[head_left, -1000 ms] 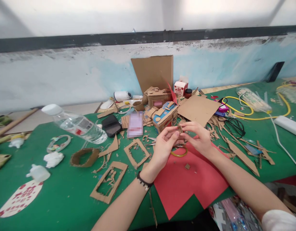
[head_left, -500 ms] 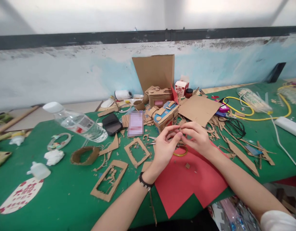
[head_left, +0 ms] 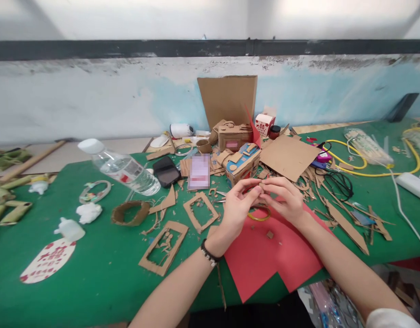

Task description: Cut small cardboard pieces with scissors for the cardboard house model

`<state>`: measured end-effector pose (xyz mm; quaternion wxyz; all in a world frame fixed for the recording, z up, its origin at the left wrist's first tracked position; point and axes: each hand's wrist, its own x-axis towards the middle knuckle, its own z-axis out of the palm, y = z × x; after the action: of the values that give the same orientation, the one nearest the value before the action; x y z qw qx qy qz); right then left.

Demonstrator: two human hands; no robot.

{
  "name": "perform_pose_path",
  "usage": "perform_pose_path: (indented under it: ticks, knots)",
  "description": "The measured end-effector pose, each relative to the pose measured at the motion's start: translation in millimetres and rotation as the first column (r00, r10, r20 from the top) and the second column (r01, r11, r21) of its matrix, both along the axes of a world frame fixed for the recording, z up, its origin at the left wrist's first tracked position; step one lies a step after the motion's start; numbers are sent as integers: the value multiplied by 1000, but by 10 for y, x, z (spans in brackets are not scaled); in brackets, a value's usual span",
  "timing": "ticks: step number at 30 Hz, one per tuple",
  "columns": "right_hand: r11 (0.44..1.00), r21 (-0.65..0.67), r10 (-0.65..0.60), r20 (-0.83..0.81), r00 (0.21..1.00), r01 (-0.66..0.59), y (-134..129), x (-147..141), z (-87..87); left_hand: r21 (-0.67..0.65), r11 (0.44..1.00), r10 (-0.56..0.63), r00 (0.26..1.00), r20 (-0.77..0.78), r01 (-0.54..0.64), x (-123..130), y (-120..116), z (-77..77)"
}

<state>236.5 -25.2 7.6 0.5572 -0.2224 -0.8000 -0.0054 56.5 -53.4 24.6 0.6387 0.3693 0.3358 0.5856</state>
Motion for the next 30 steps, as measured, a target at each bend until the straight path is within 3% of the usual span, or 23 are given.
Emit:
perform_pose_path:
  ticks: [6,14,21,26,30]
  knots:
    - [1000,16,1,-7,1000,-1,20,-2,-72,-93,995,-32,997,64,38,-28,6,22]
    - [1000,1,-17,116,993,17,45,91,-105,-98,995,-17,1000,11,18,-39,43,-44]
    - [995,84,-66,141,988,54,15,74,-58,-66,997,-32,998,-50,29,-68,42,-13]
    - [988,134,-101,165,981,79,24,55,-37,-2,999,-52,990,-129,52,-77,43,-18]
    - [990,71,-134,214,968,121,31,43,-76,150,987,94,953,-287,-52,-74,44,-20]
